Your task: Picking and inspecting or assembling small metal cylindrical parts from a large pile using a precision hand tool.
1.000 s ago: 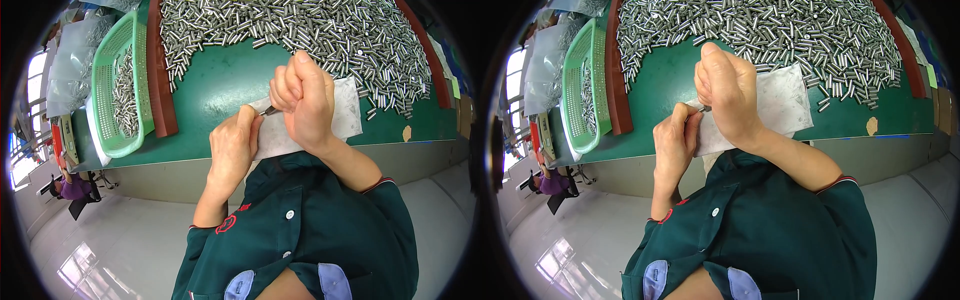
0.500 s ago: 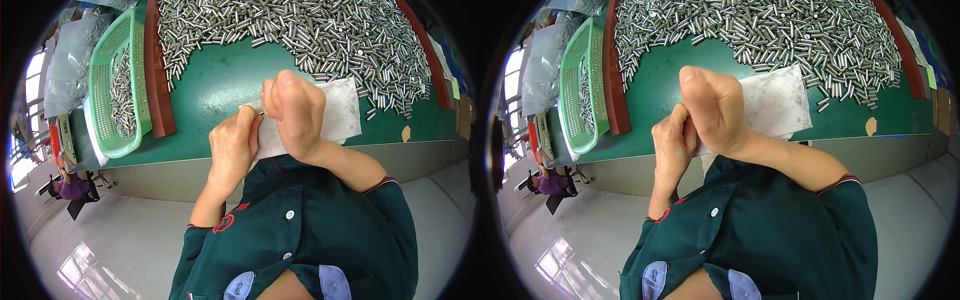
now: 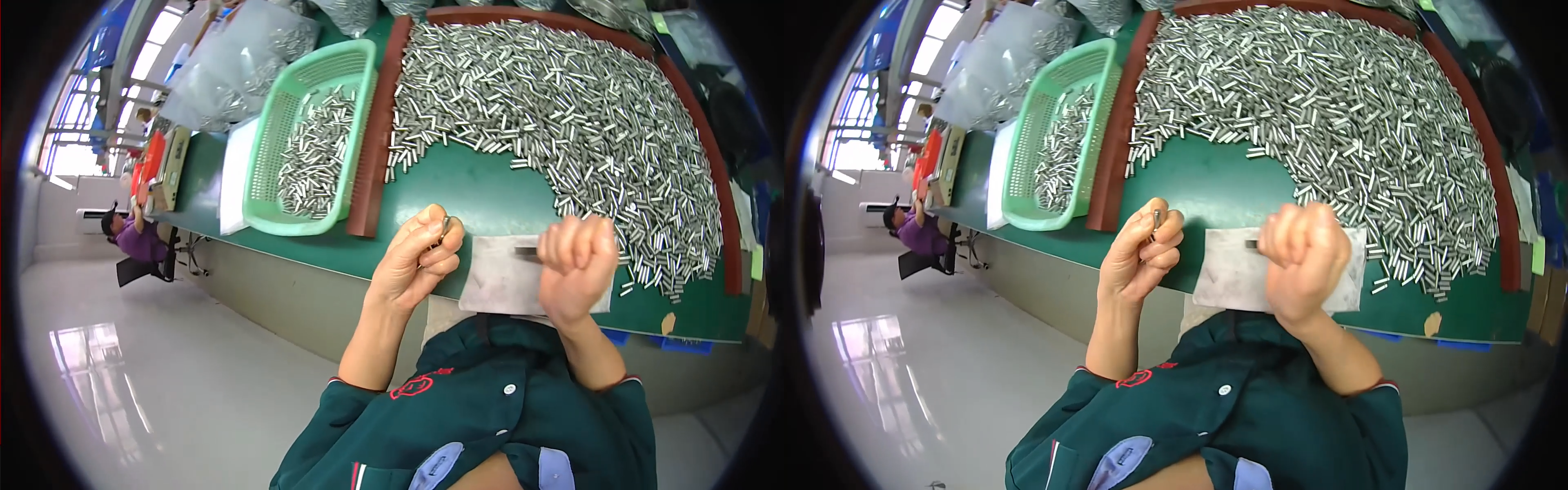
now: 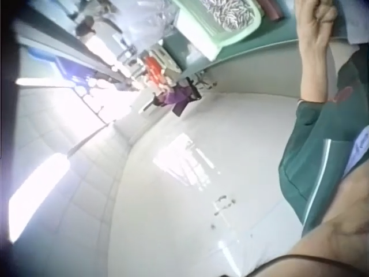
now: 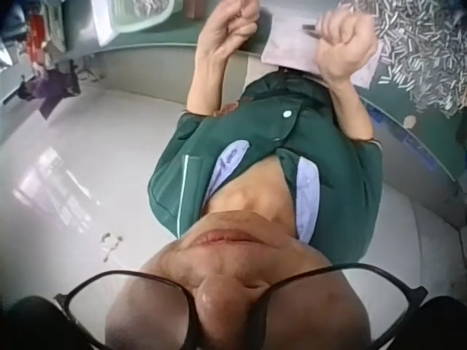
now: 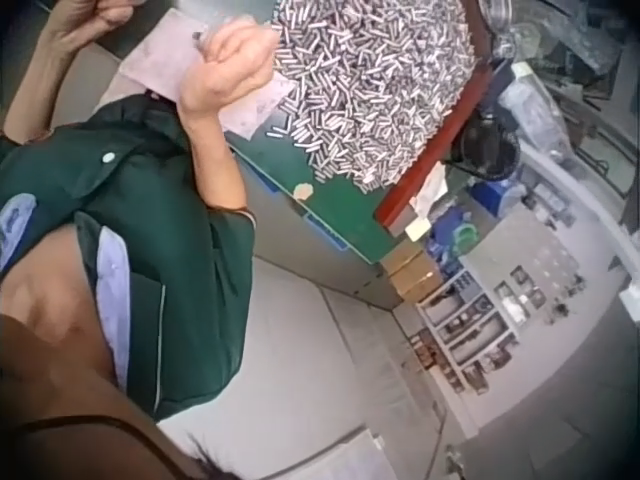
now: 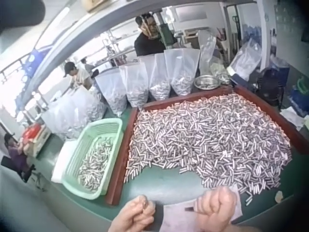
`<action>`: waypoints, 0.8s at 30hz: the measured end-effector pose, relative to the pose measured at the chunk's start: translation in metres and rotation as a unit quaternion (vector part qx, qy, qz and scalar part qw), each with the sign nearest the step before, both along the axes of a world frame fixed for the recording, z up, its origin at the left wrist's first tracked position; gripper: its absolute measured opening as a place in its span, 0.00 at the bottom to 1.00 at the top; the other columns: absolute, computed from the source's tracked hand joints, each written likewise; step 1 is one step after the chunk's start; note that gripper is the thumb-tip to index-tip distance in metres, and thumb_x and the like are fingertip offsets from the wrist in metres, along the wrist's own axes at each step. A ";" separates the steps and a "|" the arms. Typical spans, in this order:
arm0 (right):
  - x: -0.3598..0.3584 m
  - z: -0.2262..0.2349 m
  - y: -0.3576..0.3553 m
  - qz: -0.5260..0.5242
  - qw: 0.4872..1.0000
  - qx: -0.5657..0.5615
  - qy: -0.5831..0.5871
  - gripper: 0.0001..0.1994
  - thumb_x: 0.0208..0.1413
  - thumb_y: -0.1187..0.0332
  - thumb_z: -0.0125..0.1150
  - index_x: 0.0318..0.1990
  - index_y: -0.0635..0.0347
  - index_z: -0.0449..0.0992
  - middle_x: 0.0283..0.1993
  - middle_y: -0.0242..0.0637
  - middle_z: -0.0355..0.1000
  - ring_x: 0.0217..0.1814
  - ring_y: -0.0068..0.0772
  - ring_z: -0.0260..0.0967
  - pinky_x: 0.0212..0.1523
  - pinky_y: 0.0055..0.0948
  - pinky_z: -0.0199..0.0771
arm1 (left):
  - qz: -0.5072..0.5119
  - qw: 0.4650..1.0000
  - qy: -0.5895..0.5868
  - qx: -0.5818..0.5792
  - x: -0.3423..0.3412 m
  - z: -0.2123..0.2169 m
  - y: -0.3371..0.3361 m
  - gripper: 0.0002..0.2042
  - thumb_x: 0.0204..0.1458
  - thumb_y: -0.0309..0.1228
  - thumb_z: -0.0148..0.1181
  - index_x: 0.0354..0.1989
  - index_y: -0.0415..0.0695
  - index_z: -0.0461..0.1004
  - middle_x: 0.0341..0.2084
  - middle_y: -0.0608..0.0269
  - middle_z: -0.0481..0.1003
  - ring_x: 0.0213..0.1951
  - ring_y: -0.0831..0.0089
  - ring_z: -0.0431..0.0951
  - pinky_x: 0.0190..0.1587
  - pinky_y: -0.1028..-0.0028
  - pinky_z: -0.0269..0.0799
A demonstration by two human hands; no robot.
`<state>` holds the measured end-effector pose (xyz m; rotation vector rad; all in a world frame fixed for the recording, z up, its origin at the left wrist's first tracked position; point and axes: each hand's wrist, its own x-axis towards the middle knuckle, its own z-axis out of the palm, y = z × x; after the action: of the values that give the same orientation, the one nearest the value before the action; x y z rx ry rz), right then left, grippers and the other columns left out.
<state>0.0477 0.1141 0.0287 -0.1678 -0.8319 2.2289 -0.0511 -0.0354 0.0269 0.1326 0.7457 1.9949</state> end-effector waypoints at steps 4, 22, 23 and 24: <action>0.004 0.008 0.014 -0.035 0.999 0.012 -0.007 0.19 0.59 0.63 0.29 0.14 0.53 0.50 0.10 0.25 0.43 0.10 0.17 0.33 0.12 0.20 0.37 | 0.086 0.992 0.088 -0.030 -0.012 0.030 -0.017 0.08 0.53 0.30 0.44 0.38 0.41 0.64 0.19 0.72 0.56 0.16 0.88 0.50 0.17 0.88 0.47; 0.005 0.001 0.037 -0.056 0.998 0.021 -0.011 0.19 0.58 0.63 0.31 0.15 0.55 0.50 0.10 0.26 0.44 0.11 0.17 0.35 0.13 0.20 0.37 | 0.249 0.569 0.736 -0.270 -0.069 0.032 0.070 0.02 0.41 0.21 0.56 0.25 0.38 0.71 0.20 0.62 0.69 0.22 0.74 0.68 0.27 0.75 0.63; 0.006 0.001 0.037 -0.059 0.998 0.019 -0.014 0.19 0.58 0.63 0.32 0.14 0.55 0.50 0.10 0.26 0.44 0.11 0.17 0.35 0.13 0.21 0.38 | 0.200 0.549 0.767 -0.265 -0.067 0.024 0.079 0.03 0.38 0.21 0.56 0.23 0.38 0.70 0.18 0.61 0.68 0.22 0.70 0.68 0.27 0.74 0.63; 0.008 0.001 0.037 -0.063 0.998 0.022 -0.022 0.19 0.58 0.64 0.32 0.14 0.55 0.50 0.10 0.27 0.45 0.11 0.17 0.35 0.13 0.21 0.38 | 0.164 0.560 0.766 -0.270 -0.064 0.014 0.087 0.03 0.37 0.21 0.57 0.22 0.39 0.71 0.18 0.61 0.68 0.22 0.69 0.68 0.27 0.73 0.64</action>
<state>0.0553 0.1516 0.0302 -0.2424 -0.8684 2.0949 -0.1155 0.0514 0.0404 1.5828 2.5611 1.3730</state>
